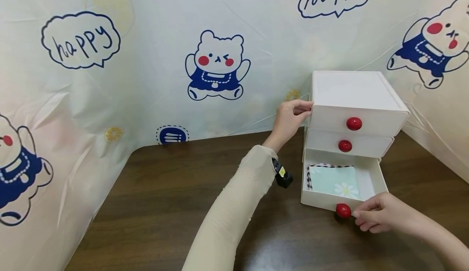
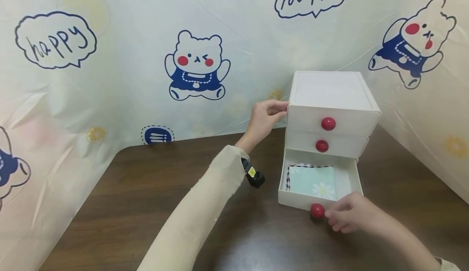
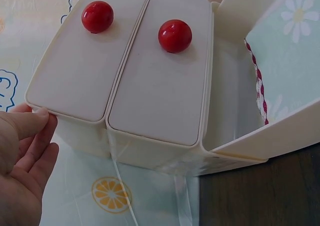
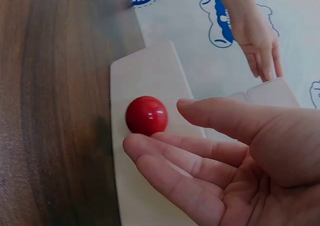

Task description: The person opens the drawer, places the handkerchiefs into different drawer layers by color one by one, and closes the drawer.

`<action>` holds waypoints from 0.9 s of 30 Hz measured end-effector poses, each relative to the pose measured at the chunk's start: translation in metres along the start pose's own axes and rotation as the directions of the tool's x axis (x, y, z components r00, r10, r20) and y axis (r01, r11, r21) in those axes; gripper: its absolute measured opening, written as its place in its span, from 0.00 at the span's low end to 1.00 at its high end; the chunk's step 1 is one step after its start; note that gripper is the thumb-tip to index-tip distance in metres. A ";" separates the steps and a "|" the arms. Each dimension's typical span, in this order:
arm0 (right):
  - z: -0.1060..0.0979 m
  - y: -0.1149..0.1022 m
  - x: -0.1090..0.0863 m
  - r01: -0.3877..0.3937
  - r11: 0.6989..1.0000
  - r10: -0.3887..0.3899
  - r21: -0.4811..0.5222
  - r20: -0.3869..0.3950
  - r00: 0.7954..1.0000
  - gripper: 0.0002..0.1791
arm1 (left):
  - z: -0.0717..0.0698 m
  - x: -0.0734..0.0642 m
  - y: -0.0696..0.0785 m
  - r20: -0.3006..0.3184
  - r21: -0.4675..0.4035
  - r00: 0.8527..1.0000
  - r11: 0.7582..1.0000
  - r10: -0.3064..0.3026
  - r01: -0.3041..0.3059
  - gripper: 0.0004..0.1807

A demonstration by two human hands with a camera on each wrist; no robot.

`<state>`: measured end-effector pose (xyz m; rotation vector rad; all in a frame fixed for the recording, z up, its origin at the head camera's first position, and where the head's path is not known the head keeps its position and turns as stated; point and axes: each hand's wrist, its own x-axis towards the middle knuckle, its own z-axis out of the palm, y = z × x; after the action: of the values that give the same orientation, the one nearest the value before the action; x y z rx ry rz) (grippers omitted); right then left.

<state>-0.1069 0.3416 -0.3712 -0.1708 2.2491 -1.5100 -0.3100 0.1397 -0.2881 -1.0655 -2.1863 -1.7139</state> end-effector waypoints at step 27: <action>0.002 0.000 0.021 -0.053 0.992 0.036 -0.114 -0.149 0.988 0.19 | 0.002 -0.001 -0.002 -0.012 0.001 1.000 1.000 0.024 -0.024 0.13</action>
<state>-0.1253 0.3324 -0.3776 -0.0444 2.4422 -1.4091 -0.3097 0.1412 -0.2905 -1.0743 -2.1583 -1.7042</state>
